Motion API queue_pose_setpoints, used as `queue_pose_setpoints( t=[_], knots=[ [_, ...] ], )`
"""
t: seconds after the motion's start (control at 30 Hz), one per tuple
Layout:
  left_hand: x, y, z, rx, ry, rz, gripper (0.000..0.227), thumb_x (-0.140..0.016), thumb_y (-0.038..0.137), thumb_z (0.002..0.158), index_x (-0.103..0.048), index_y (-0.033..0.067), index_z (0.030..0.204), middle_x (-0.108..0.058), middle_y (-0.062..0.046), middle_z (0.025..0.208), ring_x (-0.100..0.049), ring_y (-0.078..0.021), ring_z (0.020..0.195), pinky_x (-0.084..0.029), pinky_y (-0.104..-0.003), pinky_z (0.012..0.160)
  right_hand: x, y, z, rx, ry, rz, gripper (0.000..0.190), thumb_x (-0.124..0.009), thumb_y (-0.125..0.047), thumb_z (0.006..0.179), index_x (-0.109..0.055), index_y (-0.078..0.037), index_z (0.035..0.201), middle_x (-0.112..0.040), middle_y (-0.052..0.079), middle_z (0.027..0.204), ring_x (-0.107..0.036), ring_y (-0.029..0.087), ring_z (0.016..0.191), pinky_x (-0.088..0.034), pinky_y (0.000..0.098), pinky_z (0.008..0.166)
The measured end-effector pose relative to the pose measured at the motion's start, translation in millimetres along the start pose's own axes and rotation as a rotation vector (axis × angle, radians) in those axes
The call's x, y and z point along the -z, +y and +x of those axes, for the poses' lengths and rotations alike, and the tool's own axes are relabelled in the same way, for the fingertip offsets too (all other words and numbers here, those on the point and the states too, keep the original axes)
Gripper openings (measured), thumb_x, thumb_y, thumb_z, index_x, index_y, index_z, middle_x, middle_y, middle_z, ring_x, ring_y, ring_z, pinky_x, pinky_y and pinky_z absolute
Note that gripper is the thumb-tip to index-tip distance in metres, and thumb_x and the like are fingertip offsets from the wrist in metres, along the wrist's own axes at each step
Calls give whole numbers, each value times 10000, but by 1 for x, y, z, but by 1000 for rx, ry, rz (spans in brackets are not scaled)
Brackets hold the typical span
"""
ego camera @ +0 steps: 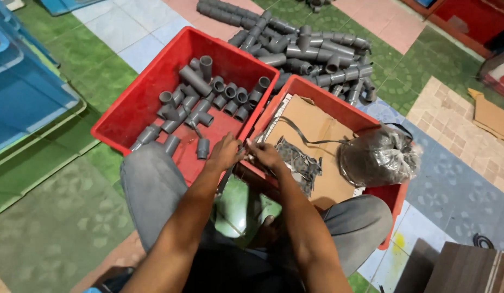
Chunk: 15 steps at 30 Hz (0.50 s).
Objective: Assembling various PVC pipe fittings like T-joints and elbows into a larger structure while sitting on the floor.
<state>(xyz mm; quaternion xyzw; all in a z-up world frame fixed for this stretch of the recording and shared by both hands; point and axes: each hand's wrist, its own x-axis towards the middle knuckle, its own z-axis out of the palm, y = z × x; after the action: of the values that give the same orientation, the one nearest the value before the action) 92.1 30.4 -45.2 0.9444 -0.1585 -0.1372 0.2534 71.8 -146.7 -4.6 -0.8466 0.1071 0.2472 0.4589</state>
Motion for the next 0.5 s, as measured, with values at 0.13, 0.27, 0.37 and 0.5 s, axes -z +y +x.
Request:
queue_pose_setpoints(
  t=[0.13, 0.27, 0.37, 0.5],
  knots=[
    [-5, -8, 6, -37, 16, 5, 348, -769, 315, 828, -690, 95, 1085, -510, -96, 1084, -535, -329, 1135, -513, -453, 952, -21, 43, 60, 43, 154, 12, 203, -684, -369, 877, -773, -238, 1004, -756, 67, 924, -722, 258, 936, -536, 405, 885],
    [21, 15, -5, -25, -8, -96, 179, -695, 213, 885, -712, 45, 945, -615, -159, 995, -627, -364, 1015, -542, -454, 859, -4, 6, 15, -1, 169, 291, 305, -713, -314, 851, -721, -84, 1052, -730, 158, 947, -698, 268, 868, -565, 406, 782],
    [39, 31, -16, 18, -31, -171, 209, -656, 244, 927, -718, 64, 1014, -692, -179, 992, -672, -366, 1005, -546, -477, 866, 2, 25, 43, 48, 206, 339, 240, -720, -223, 848, -723, -63, 1028, -735, 159, 879, -715, 241, 765, -607, 381, 646],
    [42, 24, -6, -68, -22, -388, 155, -598, 187, 958, -721, 102, 918, -706, -135, 670, -710, -227, 665, -549, -381, 738, 27, 38, 57, 138, 424, 60, 352, -473, -152, 881, -791, -232, 1010, -754, 109, 986, -678, 336, 1028, -510, 467, 943]
  ],
)
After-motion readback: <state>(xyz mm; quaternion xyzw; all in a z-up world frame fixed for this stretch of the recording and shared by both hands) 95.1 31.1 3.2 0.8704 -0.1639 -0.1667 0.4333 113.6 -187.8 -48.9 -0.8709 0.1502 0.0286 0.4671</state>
